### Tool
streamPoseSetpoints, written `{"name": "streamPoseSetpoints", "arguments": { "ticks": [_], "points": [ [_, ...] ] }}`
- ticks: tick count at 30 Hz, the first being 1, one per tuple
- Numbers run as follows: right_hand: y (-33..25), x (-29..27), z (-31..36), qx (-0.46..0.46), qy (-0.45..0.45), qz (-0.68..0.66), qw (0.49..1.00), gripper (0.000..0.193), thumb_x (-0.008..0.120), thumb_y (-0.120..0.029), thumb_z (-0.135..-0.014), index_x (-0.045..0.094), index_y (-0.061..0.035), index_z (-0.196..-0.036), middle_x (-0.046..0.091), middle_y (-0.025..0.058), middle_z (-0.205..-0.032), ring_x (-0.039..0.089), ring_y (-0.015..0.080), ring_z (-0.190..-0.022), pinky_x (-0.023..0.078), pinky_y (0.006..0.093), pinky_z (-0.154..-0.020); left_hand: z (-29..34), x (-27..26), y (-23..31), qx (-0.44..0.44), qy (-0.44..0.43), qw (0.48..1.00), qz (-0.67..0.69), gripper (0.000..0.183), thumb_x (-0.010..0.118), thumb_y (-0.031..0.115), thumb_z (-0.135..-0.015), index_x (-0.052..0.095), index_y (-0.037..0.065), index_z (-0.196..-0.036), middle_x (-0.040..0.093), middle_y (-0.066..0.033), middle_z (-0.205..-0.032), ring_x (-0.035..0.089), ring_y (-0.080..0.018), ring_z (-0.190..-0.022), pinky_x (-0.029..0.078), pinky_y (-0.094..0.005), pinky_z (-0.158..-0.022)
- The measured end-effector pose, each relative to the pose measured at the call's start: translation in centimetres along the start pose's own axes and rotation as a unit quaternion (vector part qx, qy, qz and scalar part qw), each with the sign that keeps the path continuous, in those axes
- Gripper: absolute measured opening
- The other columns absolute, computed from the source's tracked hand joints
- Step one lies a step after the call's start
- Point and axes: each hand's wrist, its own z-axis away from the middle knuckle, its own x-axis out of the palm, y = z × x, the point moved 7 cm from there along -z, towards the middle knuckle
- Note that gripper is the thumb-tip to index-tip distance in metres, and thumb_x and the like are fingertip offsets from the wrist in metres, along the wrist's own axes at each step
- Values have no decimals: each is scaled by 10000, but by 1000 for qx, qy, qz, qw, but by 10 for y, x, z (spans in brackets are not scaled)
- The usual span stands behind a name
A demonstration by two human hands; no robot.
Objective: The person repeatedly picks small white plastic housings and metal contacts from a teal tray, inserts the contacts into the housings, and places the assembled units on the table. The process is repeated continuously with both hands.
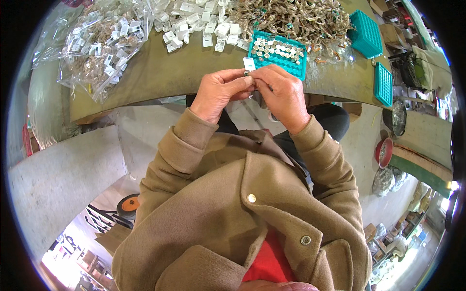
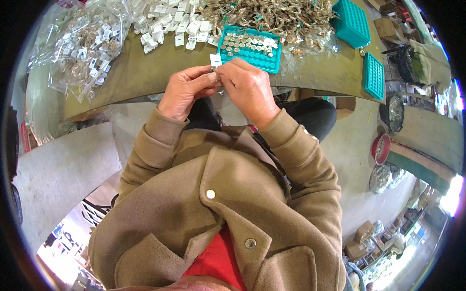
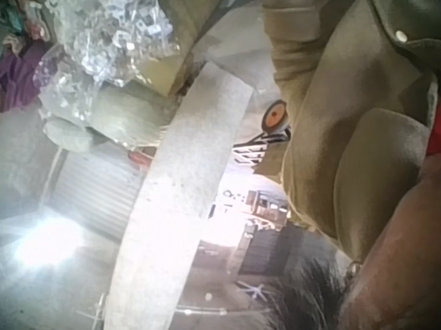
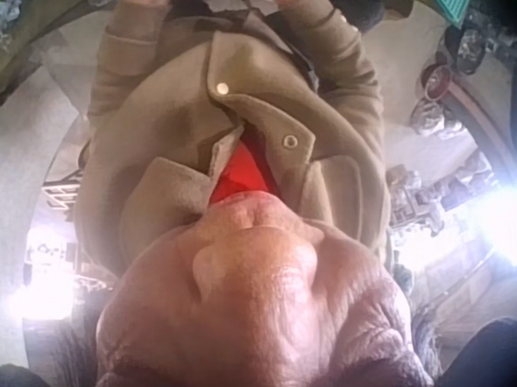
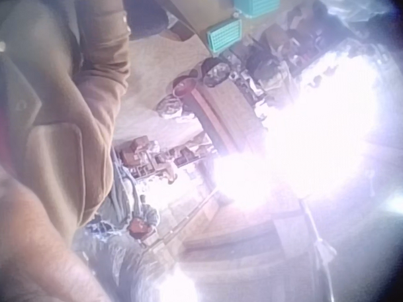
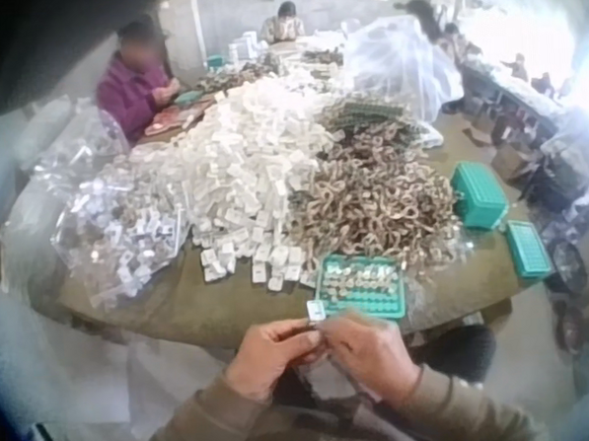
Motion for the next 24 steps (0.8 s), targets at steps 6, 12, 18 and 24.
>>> {"name": "streamPoseSetpoints", "arguments": {
  "ticks": [6, 12, 18, 24],
  "points": [
    [31, -13, -3, 138, 46, -133, 980, 98, 639, -25, -866, 708, -13, -935, 655, 109, -811, 660, 201, -651, 503, 261, -592, -3, -8, 0, -6, 33, 999, 36, 241, 636, 161, -938, 662, -5, -1110, 709, -68, -967, 671, -83, -822, 554, -194, -678],
    [30, -8, -21, 3, 50, 96, 994, 94, 612, -48, -868, 683, -60, -928, 613, 111, -862, 632, 318, -735, 514, 386, -632, -4, -10, 3, -6, 34, 998, 45, 223, 611, 208, -963, 669, 15, -1060, 711, -54, -936, 667, -64, -792, 555, -180, -640],
    [28, 1, -16, -10, 15, 161, 987, 74, 593, -63, -871, 645, -70, -923, 599, 111, -905, 634, 335, -771, 513, 418, -649, -1, -12, 1, -6, 53, 996, 66, 227, 620, 198, -958, 663, 8, -1074, 714, -77, -991, 684, -90, -859, 568, -190, -681],
    [17, -6, -18, -4, 40, 65, 997, 87, 613, -23, -864, 628, -56, -943, 611, 94, -884, 621, 269, -733, 502, 352, -630, -1, -5, 4, 18, 25, 997, 70, 255, 613, 149, -955, 639, -21, -1144, 705, -97, -1032, 685, -115, -914, 573, -207, -760]
  ]
}}
